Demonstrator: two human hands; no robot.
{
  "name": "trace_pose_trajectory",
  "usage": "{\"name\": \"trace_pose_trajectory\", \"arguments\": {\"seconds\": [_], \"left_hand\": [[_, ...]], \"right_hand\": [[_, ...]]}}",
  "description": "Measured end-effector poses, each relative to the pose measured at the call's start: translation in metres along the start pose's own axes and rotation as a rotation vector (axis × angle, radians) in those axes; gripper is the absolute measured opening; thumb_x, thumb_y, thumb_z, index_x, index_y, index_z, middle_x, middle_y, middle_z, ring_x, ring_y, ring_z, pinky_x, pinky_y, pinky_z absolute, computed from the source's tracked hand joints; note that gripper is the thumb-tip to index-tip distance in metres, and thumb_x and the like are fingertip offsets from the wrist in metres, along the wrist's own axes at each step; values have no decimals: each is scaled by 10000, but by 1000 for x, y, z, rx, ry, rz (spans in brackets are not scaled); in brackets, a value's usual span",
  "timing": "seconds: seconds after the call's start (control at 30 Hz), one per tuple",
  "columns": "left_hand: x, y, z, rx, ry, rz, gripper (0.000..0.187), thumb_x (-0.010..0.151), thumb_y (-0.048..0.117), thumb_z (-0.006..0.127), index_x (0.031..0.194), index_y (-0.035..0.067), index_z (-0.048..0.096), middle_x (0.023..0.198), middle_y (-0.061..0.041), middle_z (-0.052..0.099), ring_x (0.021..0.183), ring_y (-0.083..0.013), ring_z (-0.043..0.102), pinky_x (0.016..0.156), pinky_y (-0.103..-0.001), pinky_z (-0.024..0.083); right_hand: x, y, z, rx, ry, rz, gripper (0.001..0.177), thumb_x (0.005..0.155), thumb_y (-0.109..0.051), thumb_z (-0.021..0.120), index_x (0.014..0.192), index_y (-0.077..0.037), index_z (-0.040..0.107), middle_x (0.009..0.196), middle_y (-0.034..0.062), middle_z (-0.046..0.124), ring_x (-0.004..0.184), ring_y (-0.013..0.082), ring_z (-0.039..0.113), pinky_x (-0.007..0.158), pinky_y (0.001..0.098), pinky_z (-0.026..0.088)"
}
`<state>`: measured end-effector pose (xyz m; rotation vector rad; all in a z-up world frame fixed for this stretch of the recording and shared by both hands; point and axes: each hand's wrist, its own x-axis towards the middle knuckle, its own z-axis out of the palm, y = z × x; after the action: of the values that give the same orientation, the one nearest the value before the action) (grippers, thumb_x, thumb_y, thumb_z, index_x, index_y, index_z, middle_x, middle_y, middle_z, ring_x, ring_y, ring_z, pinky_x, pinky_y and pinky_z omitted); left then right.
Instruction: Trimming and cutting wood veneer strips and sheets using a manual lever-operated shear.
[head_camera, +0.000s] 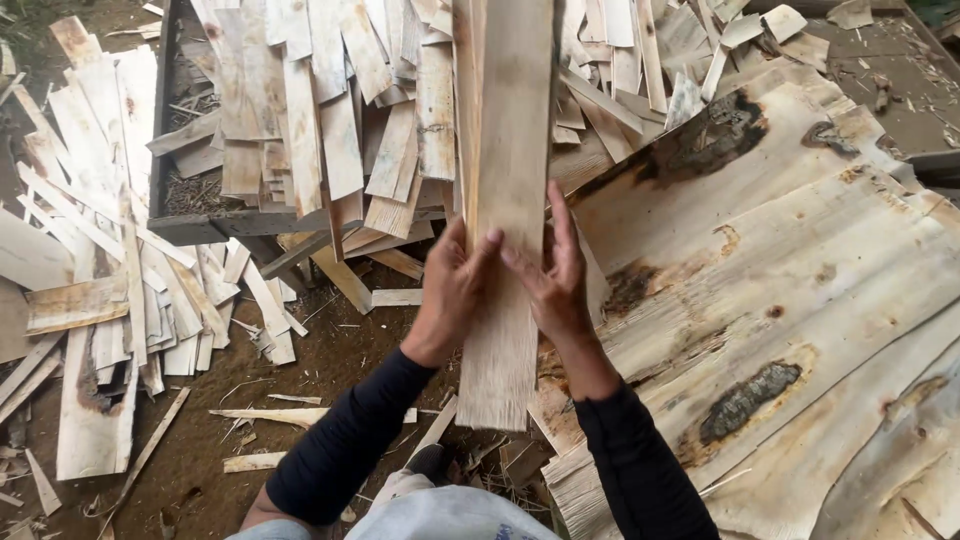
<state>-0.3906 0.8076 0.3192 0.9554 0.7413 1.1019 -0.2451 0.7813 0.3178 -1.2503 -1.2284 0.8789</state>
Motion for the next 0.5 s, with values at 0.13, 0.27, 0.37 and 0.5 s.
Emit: {"name": "trace_pose_trajectory", "arguments": {"seconds": [0.13, 0.27, 0.37, 0.5], "left_hand": [[119, 43, -98, 221, 61, 53, 832, 965, 423, 650, 1523, -29, 230, 1423, -263, 558, 1118, -337, 703, 908, -406, 660], [158, -36, -267, 313, 267, -314, 1023, 1143, 740, 445, 1475, -220, 323, 1556, -484, 434, 1314, -604, 209, 968, -755, 391], [108, -39, -256, 358, 691, -299, 1049, 926, 550, 599, 1610, 12, 14, 1652, -270, 221, 1445, -392, 401, 1048, -585, 503], [61, -120, -278, 413, 719, -110, 988, 974, 481, 638, 1634, 39, 49, 1616, -282, 328, 1429, -383, 483, 1154, -501, 441]], "right_hand": [[50, 14, 52, 75, -207, -11, 1022, 941, -580, 652, 1684, -114, 128, 1738, 203, 186, 1561, 368, 318, 1261, 531, 331], [-24, 38, 68, 27, -336, 86, 987, 950, -618, 600, 1655, -90, 154, 1724, 204, 210, 1488, 363, 431, 1194, 500, 438], [-85, 65, 54, -2, -566, 304, 925, 905, -585, 636, 1584, -42, 320, 1671, 204, 315, 1369, 354, 553, 1113, 496, 500], [-156, 102, 39, -106, -547, 610, 725, 897, -339, 733, 1526, -99, 463, 1506, 114, 555, 1279, 233, 631, 1093, 398, 531]]}}
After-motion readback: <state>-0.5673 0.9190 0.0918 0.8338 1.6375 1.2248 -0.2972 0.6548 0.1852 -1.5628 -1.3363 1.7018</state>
